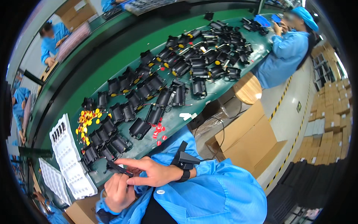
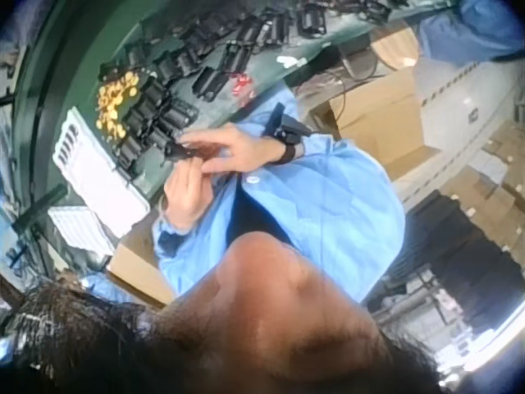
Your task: Assembling small yellow and red plastic components onto black plastic housings on a production line.
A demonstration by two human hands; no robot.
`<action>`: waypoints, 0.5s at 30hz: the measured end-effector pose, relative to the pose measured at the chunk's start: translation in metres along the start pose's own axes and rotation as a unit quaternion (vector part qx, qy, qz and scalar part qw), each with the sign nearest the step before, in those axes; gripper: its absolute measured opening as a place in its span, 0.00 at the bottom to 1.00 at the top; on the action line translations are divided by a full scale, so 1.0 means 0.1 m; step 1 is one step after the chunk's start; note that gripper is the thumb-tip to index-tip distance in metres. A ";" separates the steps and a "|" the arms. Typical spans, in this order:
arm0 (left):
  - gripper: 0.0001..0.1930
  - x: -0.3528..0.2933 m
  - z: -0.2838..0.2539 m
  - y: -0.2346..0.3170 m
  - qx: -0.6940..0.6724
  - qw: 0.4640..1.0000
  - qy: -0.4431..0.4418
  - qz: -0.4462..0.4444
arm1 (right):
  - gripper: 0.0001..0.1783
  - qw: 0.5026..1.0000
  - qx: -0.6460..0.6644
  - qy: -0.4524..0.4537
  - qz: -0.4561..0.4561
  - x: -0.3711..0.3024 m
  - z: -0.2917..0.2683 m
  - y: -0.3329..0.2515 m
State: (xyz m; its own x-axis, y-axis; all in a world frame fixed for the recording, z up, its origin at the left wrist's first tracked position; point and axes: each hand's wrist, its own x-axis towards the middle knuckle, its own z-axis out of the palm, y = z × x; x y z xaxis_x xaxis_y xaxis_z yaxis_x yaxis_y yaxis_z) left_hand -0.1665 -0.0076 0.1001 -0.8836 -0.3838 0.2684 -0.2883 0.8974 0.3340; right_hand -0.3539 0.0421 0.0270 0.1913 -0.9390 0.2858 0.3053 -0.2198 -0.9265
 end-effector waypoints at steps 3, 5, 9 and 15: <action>0.23 -0.04 0.30 0.06 -0.253 0.945 0.118 -0.169 | 0.33 0.998 -0.019 0.020 0.049 -0.09 -0.16 0.10; 0.24 -0.07 0.45 0.10 -0.336 0.915 0.131 -0.184 | 0.27 0.991 0.036 0.062 0.113 -0.25 -0.31 -0.01; 0.23 -0.41 0.59 0.10 -0.538 0.795 0.178 -0.216 | 0.21 0.969 -0.029 0.235 0.064 -0.48 -0.80 -0.29; 0.07 -0.64 0.84 -0.07 -0.450 0.845 0.076 -0.279 | 0.20 0.806 -0.278 0.521 -0.036 -0.12 -2.23 -0.69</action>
State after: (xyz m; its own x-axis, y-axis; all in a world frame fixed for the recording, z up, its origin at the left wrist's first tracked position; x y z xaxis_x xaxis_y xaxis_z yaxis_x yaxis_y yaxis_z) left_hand -0.1389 0.0288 0.0045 -0.6256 -0.7772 -0.0676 -0.1862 0.0645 0.9804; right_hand -0.5858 0.0091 0.0332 -0.7846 -0.5669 0.2510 -0.2393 -0.0965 -0.9661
